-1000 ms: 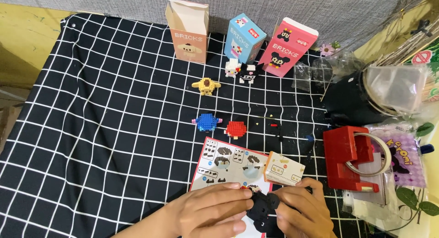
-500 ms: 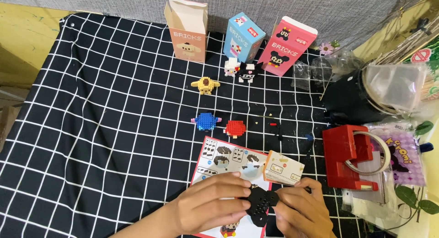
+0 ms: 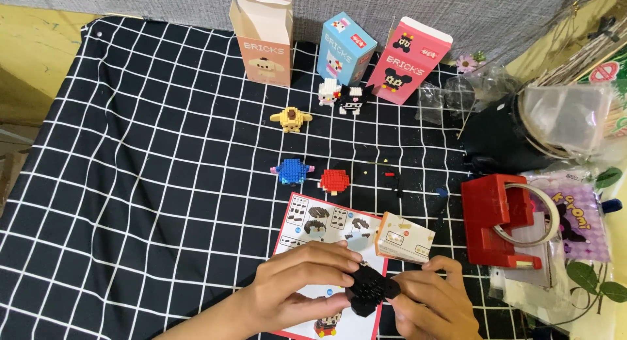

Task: The person unboxes a small toy set and follows a manual to assemble a figure from plastic building bricks by hand on a grid-patterned surface.

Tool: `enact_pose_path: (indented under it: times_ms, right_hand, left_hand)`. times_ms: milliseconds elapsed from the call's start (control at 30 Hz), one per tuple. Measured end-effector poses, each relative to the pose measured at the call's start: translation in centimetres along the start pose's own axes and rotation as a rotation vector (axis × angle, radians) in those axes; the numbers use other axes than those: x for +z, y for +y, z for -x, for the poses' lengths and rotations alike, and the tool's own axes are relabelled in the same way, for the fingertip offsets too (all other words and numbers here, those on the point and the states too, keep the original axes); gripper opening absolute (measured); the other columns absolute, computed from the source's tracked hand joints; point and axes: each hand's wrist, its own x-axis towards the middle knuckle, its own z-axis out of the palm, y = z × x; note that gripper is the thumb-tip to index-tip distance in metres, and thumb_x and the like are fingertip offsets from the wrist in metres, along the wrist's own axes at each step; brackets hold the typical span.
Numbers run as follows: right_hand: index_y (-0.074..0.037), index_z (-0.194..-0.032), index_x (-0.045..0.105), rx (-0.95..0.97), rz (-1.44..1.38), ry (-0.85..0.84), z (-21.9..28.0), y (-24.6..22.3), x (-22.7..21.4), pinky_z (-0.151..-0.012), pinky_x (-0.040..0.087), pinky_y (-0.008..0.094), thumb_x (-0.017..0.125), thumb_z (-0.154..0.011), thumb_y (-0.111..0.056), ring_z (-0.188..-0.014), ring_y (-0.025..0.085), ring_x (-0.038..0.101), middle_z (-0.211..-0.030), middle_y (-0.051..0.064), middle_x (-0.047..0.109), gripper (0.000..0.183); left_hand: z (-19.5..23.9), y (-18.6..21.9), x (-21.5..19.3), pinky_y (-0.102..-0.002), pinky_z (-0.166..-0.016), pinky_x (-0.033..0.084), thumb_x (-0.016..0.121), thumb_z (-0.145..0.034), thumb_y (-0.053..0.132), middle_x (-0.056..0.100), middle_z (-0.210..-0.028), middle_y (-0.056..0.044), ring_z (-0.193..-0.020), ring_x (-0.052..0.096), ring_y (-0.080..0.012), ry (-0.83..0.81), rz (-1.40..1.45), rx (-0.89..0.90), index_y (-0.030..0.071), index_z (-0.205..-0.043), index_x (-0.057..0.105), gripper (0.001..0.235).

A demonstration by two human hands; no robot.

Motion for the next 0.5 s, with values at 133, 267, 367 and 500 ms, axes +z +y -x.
enact_pose_path:
  times_ms: [133,267,367,500]
  right_hand:
    - [-0.018,-0.079,0.066,-0.002,0.002,0.008,-0.1,-0.1,0.1,-0.084,0.046,0.041,0.054,-0.091,-0.006,-0.072,0.012,0.073,-0.077,-0.002,0.073,0.020]
    - [-0.019,-0.086,0.069,0.021,0.000,0.015,0.3,0.0,0.2,-0.086,0.046,0.040,0.057,-0.089,-0.004,-0.073,0.011,0.073,-0.078,-0.002,0.073,0.020]
    - [-0.021,-0.084,0.071,0.018,-0.003,-0.016,0.9,0.7,0.3,-0.090,0.045,0.041,0.058,-0.088,-0.007,-0.077,0.010,0.074,-0.082,-0.003,0.074,0.019]
    - [-0.019,-0.084,0.069,-0.039,-0.006,-0.001,0.6,0.8,0.3,-0.086,0.045,0.040,0.060,-0.089,-0.008,-0.076,0.012,0.075,-0.083,-0.002,0.075,0.015]
  left_hand:
    - [-0.1,0.1,0.0,-0.051,-0.108,0.063,0.074,-0.096,0.003,0.068,-0.115,-0.023,-0.111,0.074,-0.0371,0.005,0.022,-0.009,-0.005,-0.114,0.063,0.023]
    - [-0.2,0.1,0.0,-0.051,-0.108,0.064,0.075,-0.095,0.002,0.069,-0.114,-0.022,-0.110,0.074,-0.0359,0.009,0.010,0.011,-0.005,-0.113,0.064,0.022]
    - [-0.1,0.2,-0.2,-0.048,-0.107,0.063,0.076,-0.094,0.002,0.070,-0.113,-0.021,-0.110,0.074,-0.0336,-0.005,-0.031,0.031,-0.004,-0.112,0.066,0.021]
    - [0.1,0.3,-0.3,-0.050,-0.106,0.064,0.076,-0.096,0.002,0.069,-0.115,-0.019,-0.109,0.074,-0.0341,-0.037,-0.058,0.054,-0.003,-0.113,0.068,0.020]
